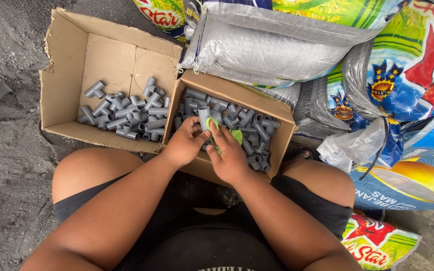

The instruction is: Cleaning grey PVC T-fittings with a green cloth and sorting them into a different box.

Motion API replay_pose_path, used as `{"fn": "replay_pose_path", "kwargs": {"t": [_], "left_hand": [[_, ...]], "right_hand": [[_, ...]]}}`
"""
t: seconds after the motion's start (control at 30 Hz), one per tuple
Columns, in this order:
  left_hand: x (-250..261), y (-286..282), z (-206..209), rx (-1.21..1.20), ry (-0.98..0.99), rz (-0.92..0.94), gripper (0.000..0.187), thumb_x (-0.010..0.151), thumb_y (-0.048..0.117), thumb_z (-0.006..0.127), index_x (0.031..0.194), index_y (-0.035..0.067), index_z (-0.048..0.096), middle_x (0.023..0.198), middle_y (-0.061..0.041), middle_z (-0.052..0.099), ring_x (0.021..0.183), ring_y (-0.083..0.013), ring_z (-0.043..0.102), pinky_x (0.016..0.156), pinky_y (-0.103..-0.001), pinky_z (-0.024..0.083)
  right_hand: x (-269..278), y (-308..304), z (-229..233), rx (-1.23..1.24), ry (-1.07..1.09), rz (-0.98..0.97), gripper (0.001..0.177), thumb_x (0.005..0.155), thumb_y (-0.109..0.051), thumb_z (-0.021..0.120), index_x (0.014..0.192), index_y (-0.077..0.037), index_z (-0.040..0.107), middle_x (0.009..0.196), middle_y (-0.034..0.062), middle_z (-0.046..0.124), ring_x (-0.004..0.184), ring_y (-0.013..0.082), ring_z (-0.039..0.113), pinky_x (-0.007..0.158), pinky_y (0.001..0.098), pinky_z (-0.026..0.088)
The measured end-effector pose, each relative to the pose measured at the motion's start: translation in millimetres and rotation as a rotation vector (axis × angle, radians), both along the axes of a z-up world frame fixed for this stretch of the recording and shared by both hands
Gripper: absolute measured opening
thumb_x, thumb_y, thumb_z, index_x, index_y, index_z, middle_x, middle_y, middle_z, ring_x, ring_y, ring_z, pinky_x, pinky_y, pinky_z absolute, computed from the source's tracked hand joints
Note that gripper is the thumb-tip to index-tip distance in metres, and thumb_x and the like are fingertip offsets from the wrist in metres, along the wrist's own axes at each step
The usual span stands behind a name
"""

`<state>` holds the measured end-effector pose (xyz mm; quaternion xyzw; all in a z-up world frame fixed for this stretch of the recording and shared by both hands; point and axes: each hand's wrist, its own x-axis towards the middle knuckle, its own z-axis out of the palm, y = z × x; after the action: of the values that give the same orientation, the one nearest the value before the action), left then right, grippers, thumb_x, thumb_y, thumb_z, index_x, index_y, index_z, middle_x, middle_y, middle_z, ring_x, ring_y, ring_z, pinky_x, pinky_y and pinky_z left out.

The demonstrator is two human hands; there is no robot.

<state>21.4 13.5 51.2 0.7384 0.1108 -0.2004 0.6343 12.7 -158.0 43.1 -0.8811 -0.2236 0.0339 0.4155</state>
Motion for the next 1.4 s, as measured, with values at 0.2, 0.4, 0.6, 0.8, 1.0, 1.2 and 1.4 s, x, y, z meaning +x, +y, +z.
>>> {"fn": "replay_pose_path", "kwargs": {"t": [0.2,0.4,0.6,0.8,1.0,1.2,1.4], "left_hand": [[8.9,-3.7,1.4,0.014,-0.058,0.004,0.044,0.100,0.016,0.062,0.140,0.004,0.051,0.118,-0.010,0.074,0.110,-0.0233,0.069,0.097,-0.040,0.052],[10.9,-16.9,8.0,0.098,-0.038,-0.075,0.048,0.100,0.020,0.063,0.144,0.007,0.047,0.124,-0.011,0.073,0.113,-0.0276,0.069,0.097,-0.043,0.054],[13.8,-22.9,1.4,0.188,-0.016,-0.153,0.051,0.102,0.028,0.062,0.145,0.007,0.046,0.123,-0.012,0.074,0.113,-0.0295,0.070,0.093,-0.044,0.056],[16.7,-17.6,-16.7,0.220,-0.026,-0.075,0.046,0.096,0.032,0.071,0.134,0.009,0.060,0.113,-0.008,0.076,0.104,-0.0235,0.072,0.087,-0.039,0.057],[4.0,-28.7,-6.4,0.212,-0.024,-0.112,0.043,0.092,0.028,0.075,0.129,0.007,0.065,0.112,-0.008,0.076,0.102,-0.0246,0.072,0.086,-0.039,0.058],[-1.2,-26.4,0.9,0.276,0.006,-0.104,0.043,0.094,0.033,0.072,0.131,0.011,0.065,0.109,-0.008,0.075,0.102,-0.0221,0.072,0.085,-0.036,0.059],[-10.5,-35.3,5.4,0.303,-0.021,-0.098,0.044,0.093,0.031,0.074,0.129,0.006,0.066,0.109,-0.012,0.075,0.104,-0.0259,0.073,0.085,-0.038,0.060]], "right_hand": [[0.2,4.2,28.5,-0.128,0.292,0.066,0.081,0.103,-0.034,0.050,0.164,-0.002,0.007,0.159,0.0390,0.024,0.129,0.0634,0.045,0.102,0.0692,0.044],[18.1,-2.3,50.7,-0.091,0.555,-0.069,0.101,0.091,-0.028,0.064,0.165,-0.014,-0.004,0.145,0.0225,0.051,0.127,0.0347,0.062,0.104,0.0480,0.053],[14.6,0.5,73.4,-0.202,0.666,-0.112,0.105,0.085,-0.023,0.063,0.166,-0.021,-0.004,0.144,0.0190,0.053,0.119,0.0306,0.068,0.102,0.0444,0.056],[8.2,-4.2,63.5,-0.138,0.717,-0.071,0.104,0.089,-0.024,0.064,0.167,-0.019,-0.005,0.148,0.0199,0.048,0.120,0.0266,0.066,0.098,0.0385,0.057],[1.5,-8.6,74.4,-0.179,0.712,-0.135,0.101,0.089,-0.030,0.063,0.166,-0.026,-0.002,0.155,0.0217,0.044,0.134,0.0383,0.054,0.109,0.0471,0.051],[-11.8,-5.7,101.8,-0.227,0.783,-0.055,0.105,0.089,-0.027,0.059,0.165,-0.020,-0.014,0.160,0.0213,0.036,0.132,0.0345,0.058,0.109,0.0437,0.052],[-11.0,-12.4,97.9,-0.285,0.740,-0.085,0.094,0.090,-0.026,0.051,0.166,-0.025,-0.005,0.159,0.0190,0.040,0.137,0.0352,0.053,0.112,0.0428,0.050]]}}
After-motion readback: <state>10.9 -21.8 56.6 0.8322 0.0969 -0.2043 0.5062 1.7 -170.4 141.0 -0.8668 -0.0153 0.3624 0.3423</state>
